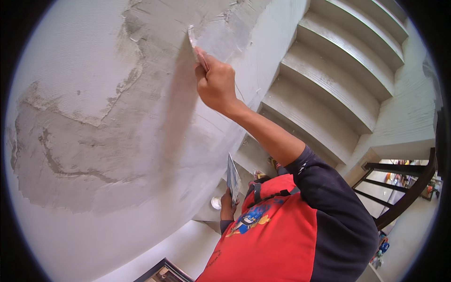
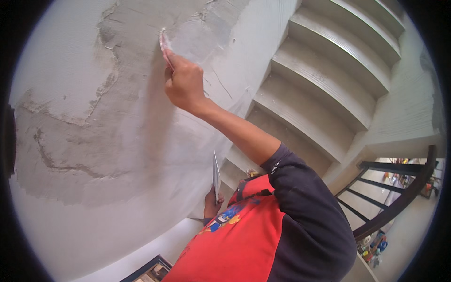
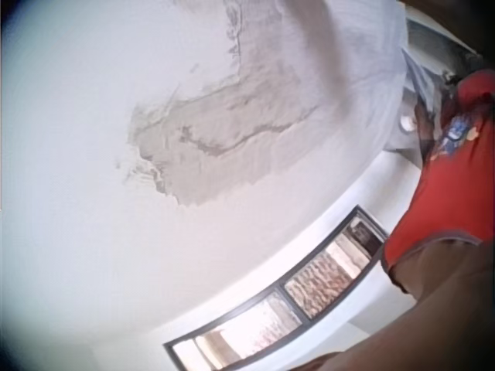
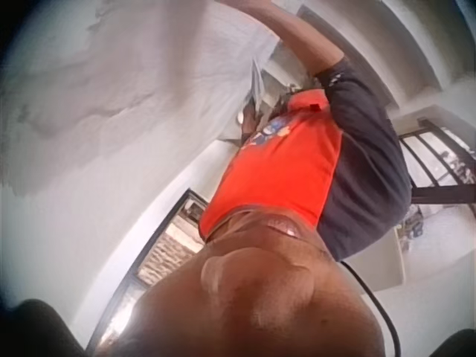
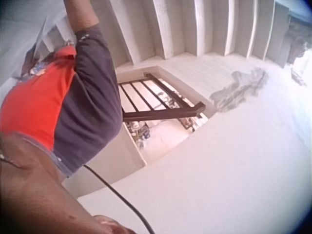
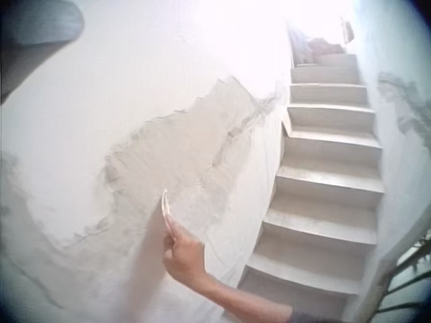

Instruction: The person applies white plaster to a wall using a trowel and a hawk. They scoop plaster from a bucket, spread it onto the hawk, and then apply it to the wall surface in smooth strokes.

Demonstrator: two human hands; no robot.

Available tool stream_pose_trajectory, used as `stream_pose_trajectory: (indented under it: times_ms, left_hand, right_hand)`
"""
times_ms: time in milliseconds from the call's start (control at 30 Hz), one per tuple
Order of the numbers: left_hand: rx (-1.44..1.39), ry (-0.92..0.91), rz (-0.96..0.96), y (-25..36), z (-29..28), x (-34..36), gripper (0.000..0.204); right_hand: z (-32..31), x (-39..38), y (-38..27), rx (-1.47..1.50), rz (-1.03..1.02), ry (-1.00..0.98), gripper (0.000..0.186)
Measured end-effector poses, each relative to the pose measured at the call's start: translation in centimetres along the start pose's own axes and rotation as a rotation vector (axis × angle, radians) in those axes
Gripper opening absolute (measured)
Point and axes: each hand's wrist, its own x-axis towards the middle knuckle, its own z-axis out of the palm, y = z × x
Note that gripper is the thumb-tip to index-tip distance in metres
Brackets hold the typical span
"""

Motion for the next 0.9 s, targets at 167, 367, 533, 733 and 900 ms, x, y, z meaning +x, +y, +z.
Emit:
stream_pose_trajectory:
  times_ms: [167,367,533,733,900]
  left_hand:
    - [0.108,0.126,0.132,8.4,3.3,0.1,0.043]
    - [0.027,0.029,0.136,7.1,0.1,2.8,0.043]
    - [-0.057,0.083,0.157,5.5,-2.3,3.1,0.040]
    - [-0.230,-0.068,0.131,6.0,-1.7,0.1,0.031]
    - [-0.047,0.008,0.188,6.3,-0.9,2.8,0.034]
  right_hand:
    - [0.8,0.8,2.1,0.320,-0.078,-0.003,0.029]
    - [-0.2,5.5,10.1,0.094,-0.053,0.339,0.028]
    - [2.8,9.0,11.8,-0.162,-0.344,0.531,0.036]
    - [4.7,5.0,9.6,-0.108,-0.352,0.405,0.043]
    - [0.8,2.7,10.3,0.102,-0.339,0.166,0.041]
